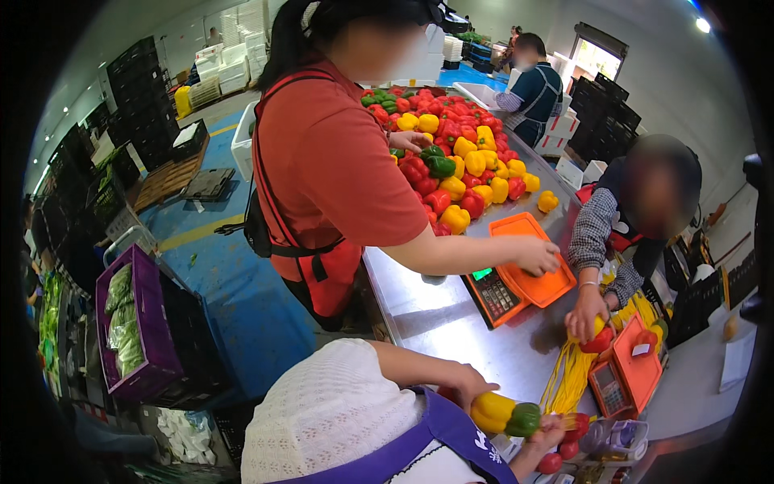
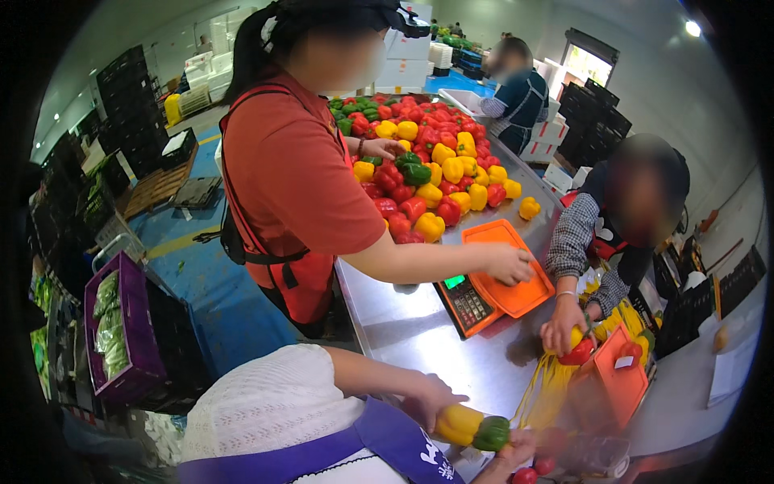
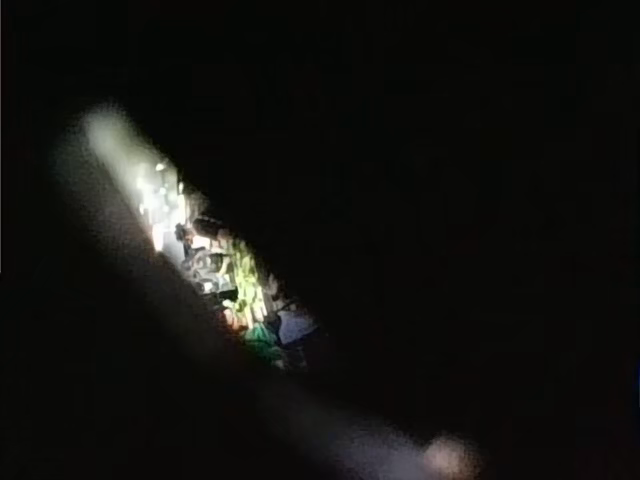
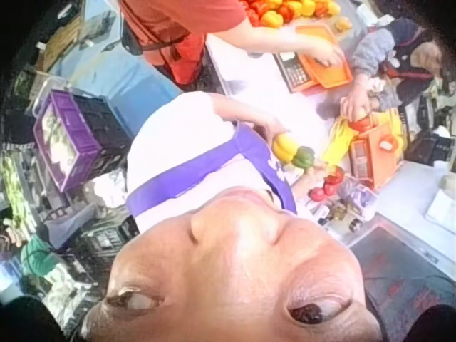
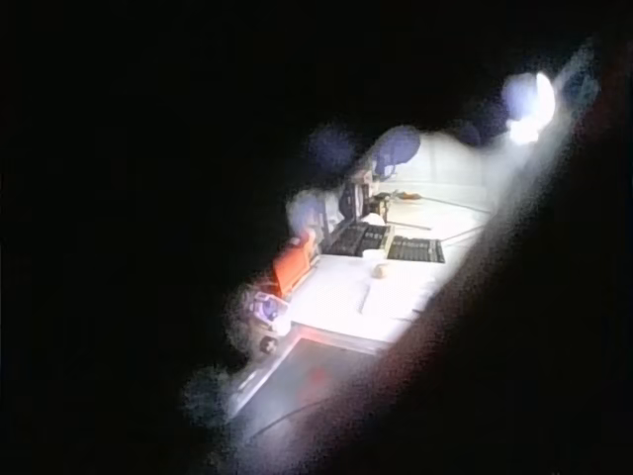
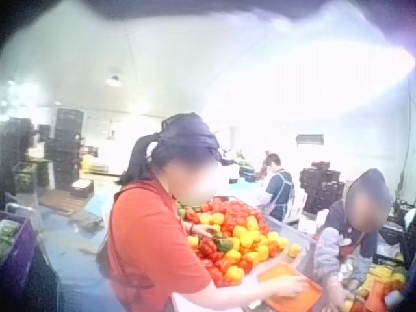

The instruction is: The person assembles colorful bell pepper skewers by hand. They pick red, yellow, and green bell peppers from a large pile, thread them onto yellow sticks, and tie the ends with yellow string. The finished skewers are placed on the table.

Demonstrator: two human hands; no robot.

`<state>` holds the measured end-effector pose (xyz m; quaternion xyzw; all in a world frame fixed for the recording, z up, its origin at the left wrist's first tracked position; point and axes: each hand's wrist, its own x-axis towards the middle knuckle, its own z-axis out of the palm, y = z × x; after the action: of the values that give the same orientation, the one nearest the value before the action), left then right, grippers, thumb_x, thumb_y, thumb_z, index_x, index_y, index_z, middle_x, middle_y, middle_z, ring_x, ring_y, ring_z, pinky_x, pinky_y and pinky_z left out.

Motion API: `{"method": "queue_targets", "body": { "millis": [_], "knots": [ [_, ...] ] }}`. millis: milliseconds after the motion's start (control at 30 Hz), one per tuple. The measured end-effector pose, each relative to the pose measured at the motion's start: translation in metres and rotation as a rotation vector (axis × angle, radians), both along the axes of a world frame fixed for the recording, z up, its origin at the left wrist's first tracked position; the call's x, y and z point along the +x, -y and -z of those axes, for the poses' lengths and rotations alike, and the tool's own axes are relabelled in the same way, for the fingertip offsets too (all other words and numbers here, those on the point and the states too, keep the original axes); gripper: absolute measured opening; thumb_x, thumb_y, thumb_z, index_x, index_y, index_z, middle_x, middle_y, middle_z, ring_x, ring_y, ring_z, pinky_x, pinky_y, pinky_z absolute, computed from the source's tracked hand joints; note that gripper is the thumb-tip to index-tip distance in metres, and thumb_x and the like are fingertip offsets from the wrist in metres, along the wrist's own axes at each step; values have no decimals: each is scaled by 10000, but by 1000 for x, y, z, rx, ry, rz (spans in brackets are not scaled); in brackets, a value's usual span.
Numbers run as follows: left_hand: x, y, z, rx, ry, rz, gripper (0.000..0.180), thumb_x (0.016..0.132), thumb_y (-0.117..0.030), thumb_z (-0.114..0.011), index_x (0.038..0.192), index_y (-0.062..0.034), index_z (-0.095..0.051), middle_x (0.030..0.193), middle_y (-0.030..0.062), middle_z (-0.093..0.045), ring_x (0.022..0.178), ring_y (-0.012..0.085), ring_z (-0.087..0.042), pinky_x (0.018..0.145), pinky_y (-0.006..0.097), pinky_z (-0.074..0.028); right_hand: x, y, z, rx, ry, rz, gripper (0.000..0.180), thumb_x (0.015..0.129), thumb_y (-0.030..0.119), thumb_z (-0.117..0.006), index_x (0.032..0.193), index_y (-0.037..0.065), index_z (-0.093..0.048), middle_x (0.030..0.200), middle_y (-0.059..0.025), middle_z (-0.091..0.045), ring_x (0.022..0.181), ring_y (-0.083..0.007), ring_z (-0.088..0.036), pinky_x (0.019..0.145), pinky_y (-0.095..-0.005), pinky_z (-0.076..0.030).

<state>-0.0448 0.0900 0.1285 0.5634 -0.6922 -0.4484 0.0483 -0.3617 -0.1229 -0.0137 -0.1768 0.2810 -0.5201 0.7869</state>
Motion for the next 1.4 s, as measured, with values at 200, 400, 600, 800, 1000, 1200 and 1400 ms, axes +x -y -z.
{"method": "queue_targets", "body": {
  "millis": [200, 400, 600, 800, 1000, 1200, 1400],
  "knots": [
    [-3, -5, 51, -323, -393, -103, 949, 515, -298, -903, 1304, -128, -405, 1172, 164, -522, 1127, 399, -459, 981, 467, -377, 70, -66, -214, -135, 48, 141, 267, 1038, 273, -395, 941, 75, -547, 544, 61, -230, 413, -61, -205, 399, -226, -247],
    [-18, -9, 38, -319, -128, -203, 1020, 521, -310, -883, 1373, -133, -351, 1241, 185, -476, 1150, 355, -471, 984, 450, -373, 118, -96, -210, -1059, -552, 140, 197, 1027, 229, -437, 932, 73, -513, 537, 57, -256, 422, -49, -226, 413, -224, -239],
    [7, 18, -13, -393, -512, -125, 1246, 585, -333, -874, 1512, -73, -82, 1425, 209, -365, 1324, 344, -368, 1097, 426, -294, 129, -105, -211, -876, -550, 78, 192, 1021, 214, -447, 906, 71, -504, 540, 59, -278, 430, -40, -237, 421, -222, -214],
    [-11, 29, -90, -408, -1017, 91, 969, 680, -222, -856, 1450, -36, -298, 1260, 107, -555, 1192, 180, -491, 1023, 325, -384, 162, -169, -234, -867, -553, 125, 223, 1018, 223, -435, 859, 74, -483, 615, 50, -326, 519, -42, -296, 483, -213, -242],
    [-29, 18, -57, -208, -1060, 92, 704, 677, -188, -853, 1276, -39, -515, 1126, 45, -634, 1079, 134, -559, 952, 299, -431, 155, -212, -265, -938, -595, -96, 268, 1021, 260, -419, 826, 82, -462, 690, 33, -363, 611, -69, -349, 575, -214, -299],
    [-11, 3, -113, -484, -900, 174, 663, 642, -157, -826, 1229, -62, -533, 1194, 101, -598, 1156, 227, -556, 965, 335, -426, 149, -203, -267, -1093, -664, -100, 218, 964, 169, -480, 779, 54, -481, 698, -12, -472, 659, -113, -443, 620, -257, -377],
    [-24, 15, -81, -370, -1065, 232, 454, 768, -128, -709, 1192, -82, -551, 1186, 120, -573, 1150, 253, -547, 959, 352, -420, 150, -204, -289, -1612, -984, -141, 144, 755, -10, -598, 844, 35, -494, 823, -102, -518, 764, -245, -518, 703, -320, -424]
  ]
}}
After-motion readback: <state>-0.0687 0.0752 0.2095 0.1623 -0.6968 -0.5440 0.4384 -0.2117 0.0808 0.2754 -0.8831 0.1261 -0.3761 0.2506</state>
